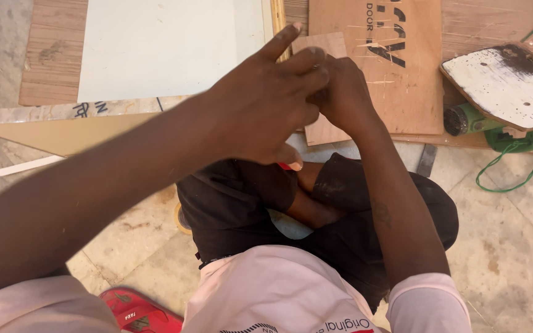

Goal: The person sits on the floor and assembles a white cabinet door by attaching a thin white strip to the edge of the frame. They then apply masking tape to the corners and edges of the door to secure the strip in place.

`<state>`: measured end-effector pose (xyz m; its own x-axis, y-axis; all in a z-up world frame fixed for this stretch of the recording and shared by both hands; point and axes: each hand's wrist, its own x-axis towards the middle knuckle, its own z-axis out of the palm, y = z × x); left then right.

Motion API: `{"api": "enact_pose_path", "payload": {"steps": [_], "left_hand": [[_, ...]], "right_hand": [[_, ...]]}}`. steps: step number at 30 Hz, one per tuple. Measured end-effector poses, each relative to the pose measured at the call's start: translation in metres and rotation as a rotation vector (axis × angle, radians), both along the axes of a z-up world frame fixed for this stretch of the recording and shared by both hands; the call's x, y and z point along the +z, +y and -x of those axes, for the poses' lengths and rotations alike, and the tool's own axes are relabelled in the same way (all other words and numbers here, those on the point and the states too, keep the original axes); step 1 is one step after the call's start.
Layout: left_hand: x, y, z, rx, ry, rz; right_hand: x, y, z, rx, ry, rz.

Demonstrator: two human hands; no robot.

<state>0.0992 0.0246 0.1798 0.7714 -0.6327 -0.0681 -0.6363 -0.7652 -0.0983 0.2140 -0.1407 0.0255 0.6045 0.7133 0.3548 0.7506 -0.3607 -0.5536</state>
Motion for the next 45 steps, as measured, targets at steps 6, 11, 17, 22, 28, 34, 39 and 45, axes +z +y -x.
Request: {"api": "enact_pose_path", "payload": {"steps": [6,11,17,22,28,34,39,45], "left_hand": [[0.003,-0.009,-0.028,0.053,0.227,-0.081],[-0.002,-0.002,-0.038,0.142,0.349,-0.172],[-0.01,0.001,-0.049,0.22,0.403,-0.192],[-0.015,0.0,-0.053,0.233,0.383,-0.211],[-0.012,0.0,-0.054,0.235,0.415,-0.25],[0.007,0.001,-0.05,0.29,0.512,-0.254],[0.012,0.002,-0.059,0.36,0.496,-0.21],[0.0,0.045,-0.028,0.4,0.09,0.502]], "right_hand": [[0.01,0.009,-0.014,0.032,0.343,0.067],[0.027,0.009,-0.017,0.193,0.391,0.075],[0.025,0.009,-0.022,0.243,0.357,0.132],[0.024,0.012,-0.021,0.167,0.469,0.163],[0.008,0.024,-0.015,-0.095,0.673,0.166],[-0.028,0.038,0.0,-0.153,0.824,-0.332],[-0.052,0.01,0.018,-0.135,1.016,-0.718],[-0.107,0.016,0.056,0.073,1.045,-0.9]]}}
